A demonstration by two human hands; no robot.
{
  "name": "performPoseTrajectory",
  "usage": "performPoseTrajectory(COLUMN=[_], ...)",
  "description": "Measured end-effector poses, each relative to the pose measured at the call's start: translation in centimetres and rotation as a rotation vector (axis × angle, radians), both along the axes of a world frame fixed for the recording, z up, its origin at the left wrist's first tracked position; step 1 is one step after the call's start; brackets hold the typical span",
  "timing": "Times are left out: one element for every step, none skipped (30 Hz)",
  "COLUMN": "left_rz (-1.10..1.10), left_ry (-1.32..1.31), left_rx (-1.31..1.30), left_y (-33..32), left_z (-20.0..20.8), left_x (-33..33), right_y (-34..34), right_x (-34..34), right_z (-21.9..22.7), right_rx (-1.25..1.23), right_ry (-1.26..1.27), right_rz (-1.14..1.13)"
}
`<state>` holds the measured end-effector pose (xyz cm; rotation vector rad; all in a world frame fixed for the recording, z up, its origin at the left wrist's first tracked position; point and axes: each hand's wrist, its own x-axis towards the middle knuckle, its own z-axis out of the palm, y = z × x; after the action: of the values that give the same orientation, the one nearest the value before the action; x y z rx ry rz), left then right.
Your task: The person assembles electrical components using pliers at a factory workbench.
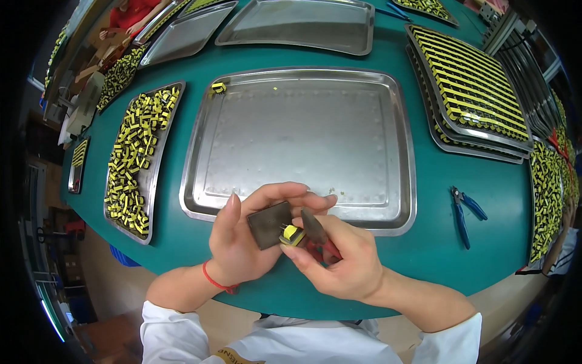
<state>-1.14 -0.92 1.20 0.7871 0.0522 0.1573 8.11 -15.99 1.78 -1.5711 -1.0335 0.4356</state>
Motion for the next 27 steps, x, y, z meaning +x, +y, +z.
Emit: performPoseTrajectory(left_rz=[-0.001, -0.011, -0.021, -0.019, -0.029, -0.039, -0.038, -0.035, -0.032, -0.032, -0.036, -0.041, -0.042, -0.021, 0.0, 0.001, 0.012, 0.023, 0.021, 0.015, 0.009, 0.008, -0.019, -0.045, -0.044, -0.06, -0.075], left_ry=[0.002, -0.015, -0.032, -0.031, -0.026, -0.02, -0.021, -0.029, -0.036, -0.037, -0.033, -0.028, -0.03, -0.045, -0.06, -0.06, -0.049, -0.038, -0.039, 0.009, 0.058, 0.057, 0.096, 0.134, 0.133, 0.167, 0.2], left_rx=[-0.002, 0.088, 0.179, 0.179, 0.22, 0.261, 0.261, 0.292, 0.322, 0.323, 0.331, 0.339, 0.339, 0.303, 0.266, 0.268, 0.297, 0.326, 0.326, 0.389, 0.453, 0.454, 0.237, 0.019, 0.02, -0.11, -0.241], left_y=[0.0, -0.1, -0.1, 0.0, 0.0, 0.0, 0.1, 0.1, 0.1, 0.1, 0.0, 0.0, -0.1, -0.3, -0.4, -0.4, -0.5, -0.6, -0.6, -0.6, -0.6, -0.5, -0.5, -0.4, -0.2, 0.2, 0.5], left_z=[-0.1, -0.1, -0.2, -0.1, 0.0, 0.1, 0.0, -0.1, -0.2, -0.1, 0.0, 0.1, 0.0, 0.0, 0.0, -0.1, -0.4, -0.4, -0.3, 0.1, 0.2, 0.2, 0.1, 0.0, -0.2, -0.5, -0.4], left_x=[0.0, -0.1, -0.1, -0.2, -0.2, -0.3, -0.3, -0.3, -0.2, -0.3, -0.2, -0.2, -0.2, -0.2, -0.3, -0.3, -0.2, -0.1, -0.1, 0.0, 0.0, 0.1, 0.3, 0.4, 0.4, 0.2, 0.1], right_y=[0.0, 0.1, 0.2, 0.2, 0.1, 0.0, 0.0, 0.0, 0.0, 0.0, 0.0, 0.0, 0.0, 0.0, 0.0, 0.1, 0.0, -0.1, -0.1, -0.1, 0.0, 0.1, 0.3, 0.8, 1.0, 0.3, 0.2], right_x=[-0.1, -0.2, -0.3, -0.4, -0.4, -0.5, -0.5, -0.5, -0.5, -0.5, -0.5, -0.6, -0.6, -0.6, -0.6, -0.6, -0.7, -0.7, -0.8, -0.7, -0.6, -0.5, -0.3, -0.2, -0.2, 0.2, 0.2], right_z=[-0.1, -0.2, -0.2, -0.2, -0.2, -0.2, -0.2, -0.2, -0.1, -0.1, -0.1, -0.2, -0.2, -0.2, -0.2, -0.1, -0.2, -0.4, -0.5, -0.4, -0.1, 0.1, 0.1, 0.1, 0.2, 0.8, 0.4], right_rx=[0.001, 0.001, 0.002, 0.003, 0.003, -0.007, -0.017, -0.017, -0.019, -0.021, -0.021, -0.017, -0.014, -0.011, -0.015, -0.019, -0.019, -0.03, -0.041, -0.041, -0.095, -0.149, -0.148, -0.059, 0.031, -0.063, -0.061], right_ry=[-0.013, -0.012, -0.013, -0.013, -0.014, -0.002, 0.01, 0.009, 0.009, 0.009, 0.007, 0.005, 0.003, 0.003, 0.002, 0.001, 0.0, -0.016, -0.033, -0.033, 0.005, 0.044, 0.043, 0.079, 0.114, 0.248, 0.249], right_rz=[-0.005, -0.004, -0.008, -0.012, -0.012, -0.004, 0.004, 0.003, 0.006, 0.009, 0.007, -0.002, -0.012, -0.01, -0.003, 0.003, 0.0, 0.005, 0.009, 0.008, 0.015, 0.023, 0.023, -0.002, -0.027, 0.031, 0.035])
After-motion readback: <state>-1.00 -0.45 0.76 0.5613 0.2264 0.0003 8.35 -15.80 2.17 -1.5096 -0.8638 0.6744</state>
